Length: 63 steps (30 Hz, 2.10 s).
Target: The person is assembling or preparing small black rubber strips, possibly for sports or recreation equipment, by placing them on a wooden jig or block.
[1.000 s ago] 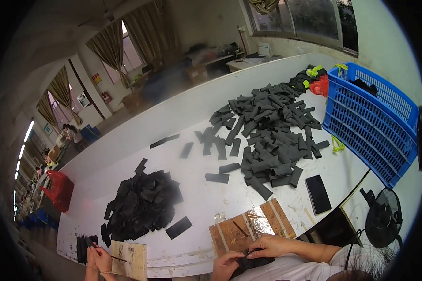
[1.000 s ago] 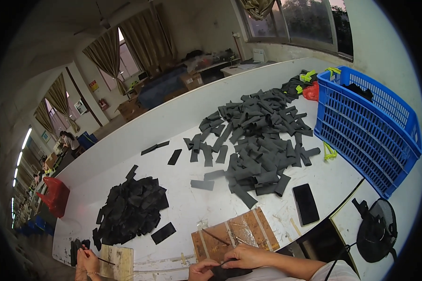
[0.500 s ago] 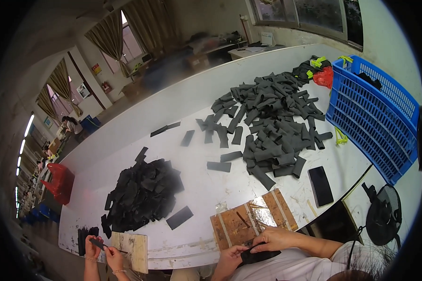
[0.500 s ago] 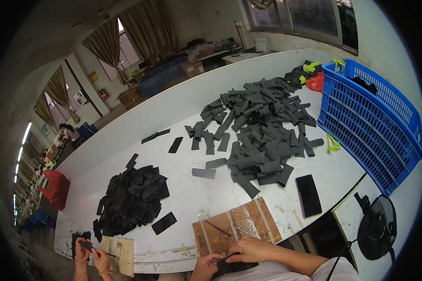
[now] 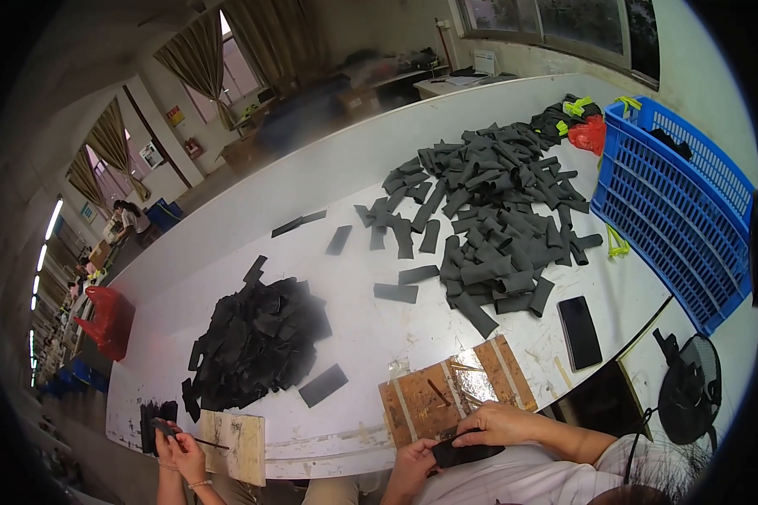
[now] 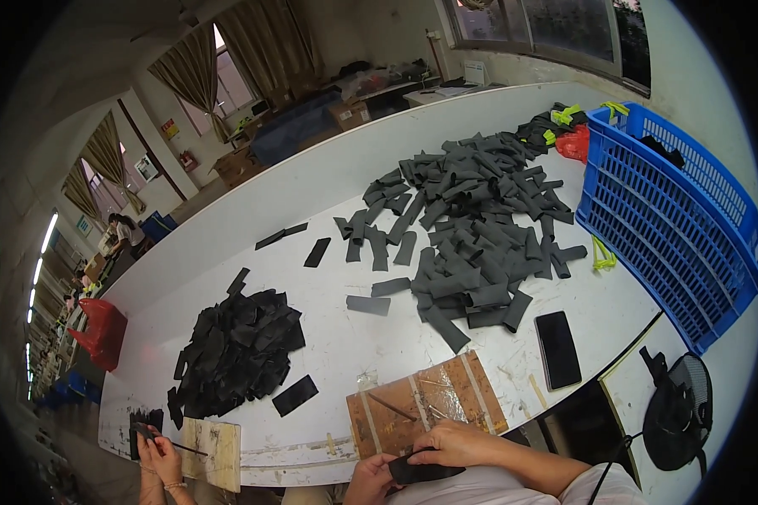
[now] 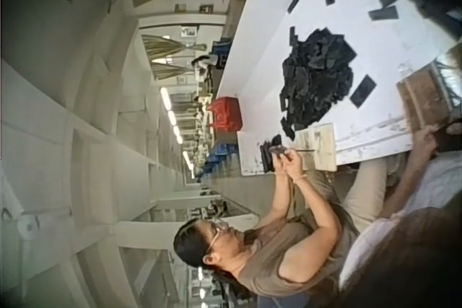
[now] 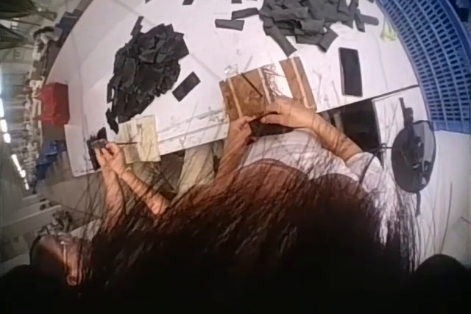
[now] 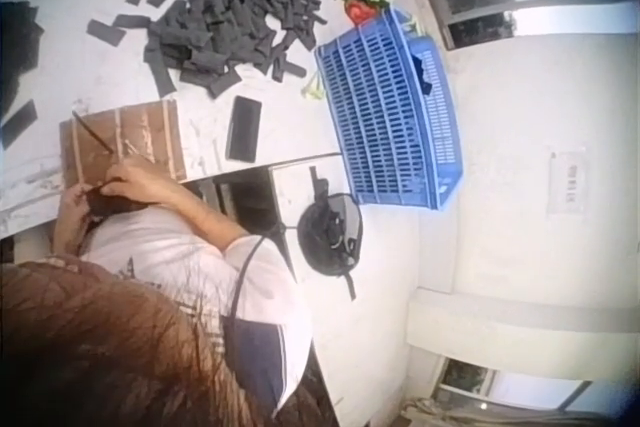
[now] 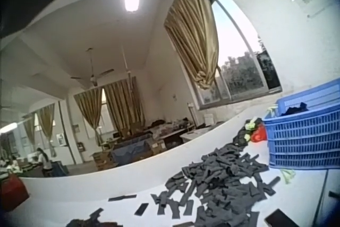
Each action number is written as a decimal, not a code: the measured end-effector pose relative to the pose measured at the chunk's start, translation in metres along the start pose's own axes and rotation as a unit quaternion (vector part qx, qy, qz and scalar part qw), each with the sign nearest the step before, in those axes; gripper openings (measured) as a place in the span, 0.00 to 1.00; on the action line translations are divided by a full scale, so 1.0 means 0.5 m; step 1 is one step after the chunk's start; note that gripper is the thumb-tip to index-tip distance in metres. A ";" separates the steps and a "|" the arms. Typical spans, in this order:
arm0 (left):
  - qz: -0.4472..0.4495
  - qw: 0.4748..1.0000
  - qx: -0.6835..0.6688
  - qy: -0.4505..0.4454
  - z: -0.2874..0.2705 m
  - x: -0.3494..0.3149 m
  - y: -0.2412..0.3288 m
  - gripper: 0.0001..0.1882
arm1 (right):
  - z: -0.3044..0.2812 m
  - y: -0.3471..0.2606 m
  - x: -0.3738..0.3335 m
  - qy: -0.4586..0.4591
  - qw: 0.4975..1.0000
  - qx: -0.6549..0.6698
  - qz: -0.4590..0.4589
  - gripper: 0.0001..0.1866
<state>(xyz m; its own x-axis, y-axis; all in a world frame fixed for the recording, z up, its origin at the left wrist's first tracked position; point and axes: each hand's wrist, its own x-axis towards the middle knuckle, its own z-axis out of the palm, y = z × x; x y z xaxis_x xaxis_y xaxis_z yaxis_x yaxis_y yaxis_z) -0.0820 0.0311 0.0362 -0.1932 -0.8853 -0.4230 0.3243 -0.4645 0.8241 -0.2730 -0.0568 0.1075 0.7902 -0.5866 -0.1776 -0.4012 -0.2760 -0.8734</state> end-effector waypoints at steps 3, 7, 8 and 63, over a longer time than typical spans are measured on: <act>0.012 0.997 -0.071 -0.002 0.004 0.007 0.002 0.08 | -0.013 -0.003 -0.004 -0.003 1.000 0.005 -0.007 0.17; 0.039 0.999 -0.023 0.008 0.014 0.009 0.021 0.08 | -0.015 0.001 0.001 -0.008 1.000 -0.007 0.002 0.18; 0.051 0.999 0.011 0.003 0.018 0.008 0.027 0.08 | -0.015 0.005 0.002 -0.012 1.000 -0.012 0.009 0.18; 0.099 0.987 -0.006 0.126 0.068 -0.025 0.044 0.04 | -0.016 0.073 -0.011 0.092 0.964 0.246 0.046 0.10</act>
<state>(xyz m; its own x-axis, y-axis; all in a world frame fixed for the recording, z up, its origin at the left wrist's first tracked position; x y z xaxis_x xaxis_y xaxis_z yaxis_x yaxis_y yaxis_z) -0.1040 0.0329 0.0723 0.1117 -0.9356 -0.3350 0.3441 -0.2799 0.8963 -0.2958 -0.0697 0.0805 0.6489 -0.7282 -0.2207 -0.1611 0.1520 -0.9752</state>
